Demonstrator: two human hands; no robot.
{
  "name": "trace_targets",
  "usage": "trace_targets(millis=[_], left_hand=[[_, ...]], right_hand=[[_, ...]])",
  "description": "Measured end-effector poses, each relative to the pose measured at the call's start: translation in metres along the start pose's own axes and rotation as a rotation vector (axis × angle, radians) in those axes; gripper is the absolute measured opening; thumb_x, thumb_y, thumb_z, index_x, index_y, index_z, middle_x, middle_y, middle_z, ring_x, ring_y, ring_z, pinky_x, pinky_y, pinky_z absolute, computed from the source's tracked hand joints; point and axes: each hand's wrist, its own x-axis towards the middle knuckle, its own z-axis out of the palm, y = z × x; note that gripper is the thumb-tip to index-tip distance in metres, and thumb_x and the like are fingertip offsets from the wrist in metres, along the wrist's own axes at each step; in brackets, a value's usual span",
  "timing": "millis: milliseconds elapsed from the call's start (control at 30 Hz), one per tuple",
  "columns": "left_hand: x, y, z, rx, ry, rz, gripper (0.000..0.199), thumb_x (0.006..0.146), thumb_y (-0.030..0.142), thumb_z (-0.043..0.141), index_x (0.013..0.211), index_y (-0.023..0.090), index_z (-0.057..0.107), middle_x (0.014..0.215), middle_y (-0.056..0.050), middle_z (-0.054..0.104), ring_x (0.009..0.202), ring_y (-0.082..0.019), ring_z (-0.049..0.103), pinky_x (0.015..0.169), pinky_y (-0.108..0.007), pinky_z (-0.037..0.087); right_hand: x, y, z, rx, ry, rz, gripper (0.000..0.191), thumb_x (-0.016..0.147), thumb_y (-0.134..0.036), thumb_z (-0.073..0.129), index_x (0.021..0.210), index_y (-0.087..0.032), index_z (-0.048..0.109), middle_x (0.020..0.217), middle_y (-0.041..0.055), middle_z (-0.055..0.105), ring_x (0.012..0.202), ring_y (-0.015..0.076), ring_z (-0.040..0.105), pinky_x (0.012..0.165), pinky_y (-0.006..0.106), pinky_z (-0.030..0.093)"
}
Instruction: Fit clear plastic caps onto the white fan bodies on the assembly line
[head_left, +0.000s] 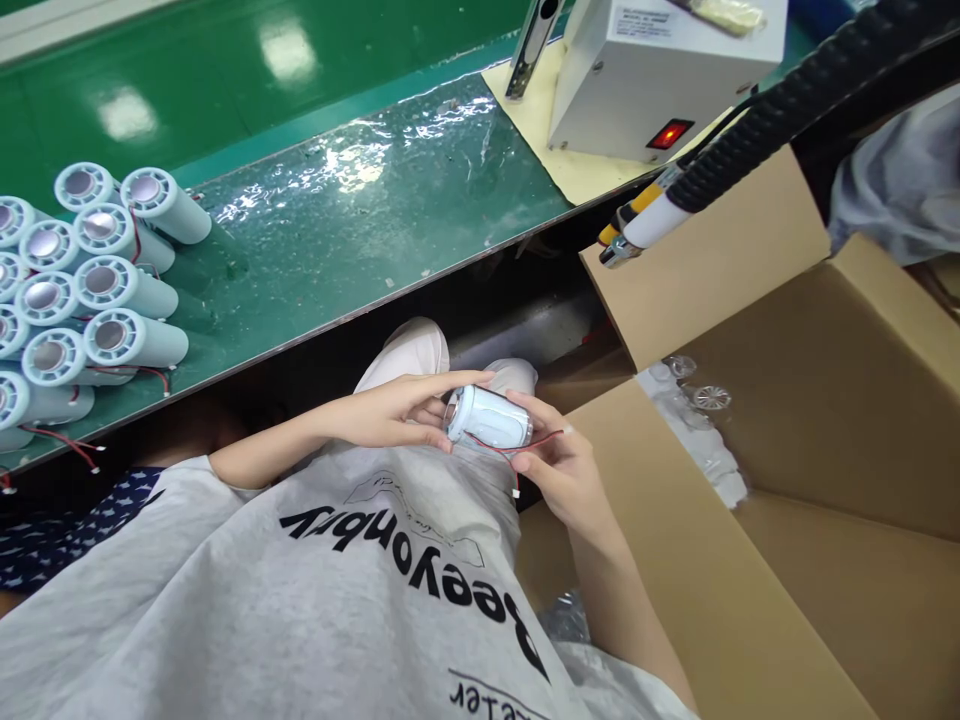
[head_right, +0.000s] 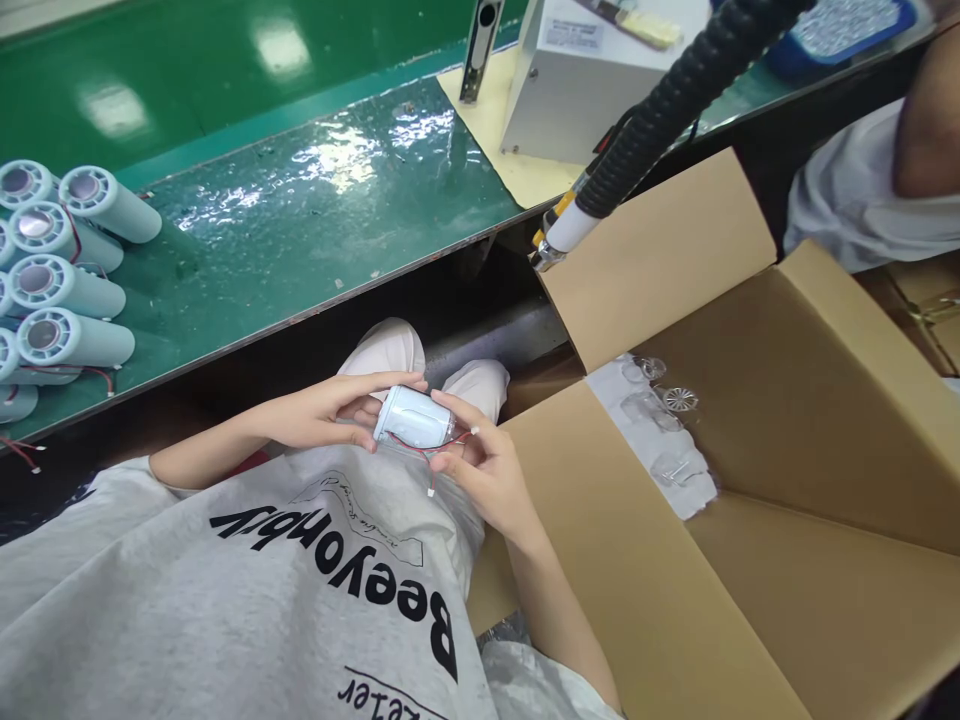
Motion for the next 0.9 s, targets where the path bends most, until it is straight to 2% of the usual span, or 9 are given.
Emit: trace_targets(millis=[167,300,400,467,533,633,733,800,900], left_hand=[[-0.001,-0.007,0.001,-0.027,0.045,-0.036,0.074,0.096,0.030,0.069,0.163,0.032,0.036,0.144,-0.015,0.064,0.108,-0.021,0.074,0.085,-0.030,0.060],[-0.002,-0.008,0.000,0.070,0.045,-0.012,0.076,0.096,0.028,0.070,0.164,0.031,0.036,0.135,-0.013,0.071,0.096,-0.018,0.075,0.081,-0.028,0.059],[-0.002,-0.010,0.000,0.122,0.049,0.004,0.080,0.094,0.020,0.069,0.164,0.034,0.034,0.143,-0.013,0.068,0.088,-0.014,0.074,0.078,-0.025,0.058],[-0.001,-0.013,0.001,0.064,0.040,0.038,0.083,0.092,0.018,0.072,0.164,0.035,0.034,0.158,-0.014,0.056,0.104,-0.017,0.075,0.083,-0.025,0.059],[0.001,-0.016,0.003,-0.034,0.032,0.070,0.088,0.088,0.019,0.076,0.163,0.037,0.034,0.168,-0.014,0.042,0.128,-0.024,0.068,0.093,-0.029,0.059],[0.004,-0.019,0.008,-0.119,0.082,0.101,0.093,0.085,0.019,0.080,0.164,0.039,0.034,0.168,-0.014,0.042,0.142,-0.027,0.059,0.104,-0.035,0.057],[0.006,-0.020,0.012,-0.076,0.163,0.175,0.093,0.081,0.017,0.083,0.161,0.036,0.039,0.158,-0.014,0.054,0.142,-0.028,0.058,0.110,-0.039,0.055],[0.007,-0.019,0.013,-0.024,0.191,0.251,0.091,0.079,0.015,0.083,0.158,0.037,0.044,0.154,-0.013,0.058,0.141,-0.027,0.059,0.110,-0.039,0.055],[0.010,-0.019,0.012,0.028,0.169,0.351,0.088,0.082,0.009,0.077,0.157,0.038,0.044,0.155,-0.011,0.057,0.144,-0.026,0.057,0.116,-0.040,0.051]], right_hand=[[-0.001,-0.001,0.002,-0.043,0.023,-0.006,0.050,0.078,-0.047,0.092,0.123,-0.032,0.078,0.118,0.0042,0.079,0.099,0.0278,0.079,0.080,0.039,0.071],[-0.002,-0.002,0.003,-0.109,0.030,-0.016,0.047,0.078,-0.046,0.092,0.121,-0.031,0.080,0.122,0.0052,0.079,0.114,0.0339,0.075,0.082,0.042,0.072],[-0.004,-0.002,0.004,-0.187,0.019,-0.027,0.042,0.083,-0.046,0.087,0.121,-0.030,0.080,0.124,0.0066,0.078,0.115,0.0343,0.075,0.081,0.042,0.071],[-0.005,0.000,0.005,-0.246,0.015,-0.092,0.039,0.086,-0.043,0.085,0.122,-0.030,0.079,0.132,0.0081,0.075,0.116,0.0337,0.075,0.087,0.044,0.070],[-0.005,0.003,0.005,-0.301,0.010,-0.192,0.037,0.087,-0.037,0.085,0.124,-0.033,0.078,0.139,0.0084,0.071,0.121,0.0332,0.073,0.097,0.048,0.066],[-0.004,0.005,0.006,-0.257,0.020,-0.311,0.052,0.089,-0.033,0.084,0.137,-0.042,0.068,0.149,0.0043,0.064,0.132,0.0304,0.066,0.106,0.051,0.061],[0.000,0.001,0.007,-0.082,0.000,-0.218,0.072,0.088,-0.057,0.080,0.153,-0.046,0.051,0.156,0.0045,0.057,0.134,0.0286,0.063,0.101,0.045,0.064],[0.002,-0.004,0.006,-0.023,-0.042,-0.115,0.070,0.090,-0.067,0.072,0.152,-0.042,0.052,0.150,0.0067,0.062,0.127,0.0283,0.067,0.094,0.042,0.065],[0.001,-0.011,0.003,-0.028,-0.084,-0.057,0.052,0.096,-0.057,0.071,0.142,-0.035,0.062,0.132,0.0076,0.072,0.113,0.0264,0.074,0.085,0.036,0.067]])
